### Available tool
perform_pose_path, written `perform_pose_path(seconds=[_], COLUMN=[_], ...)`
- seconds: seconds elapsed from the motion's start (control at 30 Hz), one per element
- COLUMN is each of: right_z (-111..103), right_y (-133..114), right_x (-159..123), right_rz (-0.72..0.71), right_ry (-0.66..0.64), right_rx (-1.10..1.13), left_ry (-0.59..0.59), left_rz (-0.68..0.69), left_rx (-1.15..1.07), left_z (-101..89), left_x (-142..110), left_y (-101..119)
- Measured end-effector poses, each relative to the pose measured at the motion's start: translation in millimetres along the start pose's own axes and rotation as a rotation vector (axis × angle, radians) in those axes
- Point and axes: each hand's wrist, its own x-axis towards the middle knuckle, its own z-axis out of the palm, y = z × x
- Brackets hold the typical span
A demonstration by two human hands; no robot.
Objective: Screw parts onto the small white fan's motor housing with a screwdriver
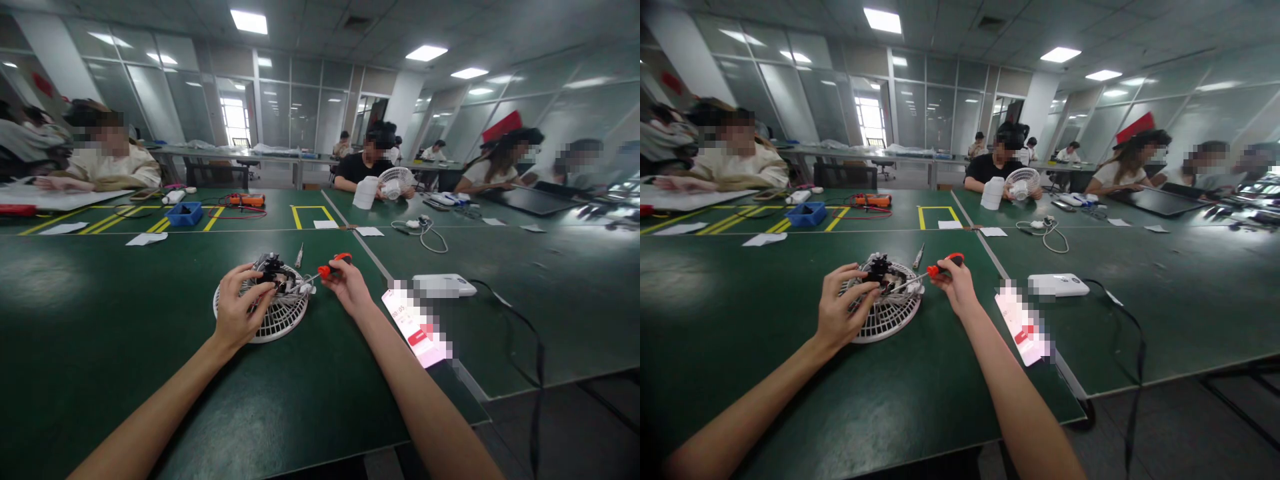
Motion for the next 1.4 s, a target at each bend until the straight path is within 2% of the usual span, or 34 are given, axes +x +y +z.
perform_pose_path(seconds=[0.2, 0.37, 0.87, 1.4], right_z=[2, 4, 12, 14], right_y=[8, 14, 22, 21], right_x=[2, 2, -1, -3], right_rz=[0.036, 0.058, 0.06, 0.027], right_ry=[0.164, 0.199, 0.169, 0.164], right_rx=[0.126, 0.148, 0.111, 0.134], left_ry=[0.03, 0.043, 0.02, 0.005], left_rz=[-0.021, -0.032, -0.176, -0.134], left_rx=[-0.011, -0.003, -0.065, -0.111], left_z=[0.9, 0.8, -2.5, -1.8], left_x=[-1, -1, 2, 3], left_y=[0, -1, 5, 4])
